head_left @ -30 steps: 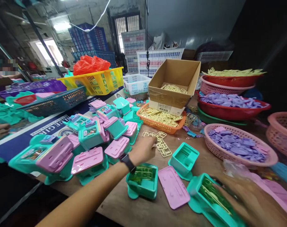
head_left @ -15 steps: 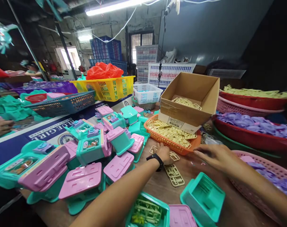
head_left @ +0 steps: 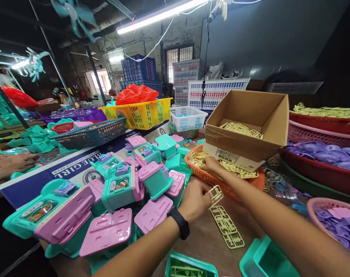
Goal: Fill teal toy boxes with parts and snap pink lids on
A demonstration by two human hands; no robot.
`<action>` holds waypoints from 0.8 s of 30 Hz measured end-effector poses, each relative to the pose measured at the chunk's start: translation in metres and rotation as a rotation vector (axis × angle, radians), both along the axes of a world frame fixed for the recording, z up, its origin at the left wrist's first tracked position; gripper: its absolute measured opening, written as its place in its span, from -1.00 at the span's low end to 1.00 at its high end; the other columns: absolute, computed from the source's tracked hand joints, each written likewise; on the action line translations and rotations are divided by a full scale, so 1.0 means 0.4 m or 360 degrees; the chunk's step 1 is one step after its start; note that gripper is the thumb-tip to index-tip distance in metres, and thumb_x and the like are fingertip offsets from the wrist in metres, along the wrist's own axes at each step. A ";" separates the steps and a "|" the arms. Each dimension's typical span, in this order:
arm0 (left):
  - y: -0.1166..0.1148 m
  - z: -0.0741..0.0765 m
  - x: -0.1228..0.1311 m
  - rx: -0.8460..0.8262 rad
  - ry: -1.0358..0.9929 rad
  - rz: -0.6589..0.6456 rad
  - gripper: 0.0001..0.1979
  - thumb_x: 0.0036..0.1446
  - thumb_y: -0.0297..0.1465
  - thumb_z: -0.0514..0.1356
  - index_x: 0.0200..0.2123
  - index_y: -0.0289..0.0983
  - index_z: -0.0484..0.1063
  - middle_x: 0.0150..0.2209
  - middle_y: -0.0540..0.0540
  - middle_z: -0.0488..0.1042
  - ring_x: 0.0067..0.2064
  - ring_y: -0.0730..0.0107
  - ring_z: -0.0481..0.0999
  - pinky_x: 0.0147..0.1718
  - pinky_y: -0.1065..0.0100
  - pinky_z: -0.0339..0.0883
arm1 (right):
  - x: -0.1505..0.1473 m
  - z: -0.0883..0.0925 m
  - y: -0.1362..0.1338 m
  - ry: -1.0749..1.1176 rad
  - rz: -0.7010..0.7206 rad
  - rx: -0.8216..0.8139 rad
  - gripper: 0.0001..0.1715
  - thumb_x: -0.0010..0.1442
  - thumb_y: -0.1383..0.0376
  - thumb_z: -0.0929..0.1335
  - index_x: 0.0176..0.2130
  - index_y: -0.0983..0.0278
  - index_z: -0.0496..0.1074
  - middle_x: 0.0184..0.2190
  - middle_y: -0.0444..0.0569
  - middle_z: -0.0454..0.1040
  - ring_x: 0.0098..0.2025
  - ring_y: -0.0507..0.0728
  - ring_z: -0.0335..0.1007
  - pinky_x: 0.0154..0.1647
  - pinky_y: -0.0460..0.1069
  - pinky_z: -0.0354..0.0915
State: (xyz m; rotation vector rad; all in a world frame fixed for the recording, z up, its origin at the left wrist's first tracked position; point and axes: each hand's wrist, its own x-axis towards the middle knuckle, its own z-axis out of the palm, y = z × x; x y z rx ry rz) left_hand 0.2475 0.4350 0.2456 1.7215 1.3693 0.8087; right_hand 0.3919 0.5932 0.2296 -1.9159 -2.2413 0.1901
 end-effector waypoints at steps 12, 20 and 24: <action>-0.036 0.015 -0.039 -0.0683 -0.1318 0.0536 -0.73 0.14 -0.76 0.12 -0.49 -0.34 0.33 -0.50 -0.04 0.43 -0.53 0.48 0.46 -0.52 0.43 0.45 | -0.031 -0.013 -0.015 0.0172 -0.0326 0.0010 -0.67 0.36 0.09 0.45 -0.12 0.32 0.50 -0.11 0.01 0.53 -0.07 0.18 0.48 0.02 0.15 0.43; -0.006 0.026 -0.041 -0.0681 -0.1657 0.0609 -0.75 0.21 -0.71 0.16 -0.47 -0.36 0.39 -0.44 -0.06 0.51 -0.48 0.55 0.51 -0.44 0.50 0.46 | 0.022 0.043 -0.106 0.0610 -0.0367 0.0316 -0.61 0.44 0.06 0.32 -0.25 0.30 0.50 -0.28 -0.01 0.53 -0.21 0.14 0.47 -0.13 0.06 0.39; 0.001 0.042 -0.023 -0.0675 -0.1798 0.0608 -0.80 0.08 -0.73 0.24 -0.46 -0.36 0.41 -0.42 -0.09 0.56 -0.43 0.50 0.55 -0.38 0.49 0.46 | 0.049 0.045 -0.244 0.0831 0.0095 0.0131 -0.28 0.37 -0.21 0.21 -0.32 0.32 0.55 -0.42 0.00 0.55 -0.35 0.15 0.47 -0.35 -0.02 0.34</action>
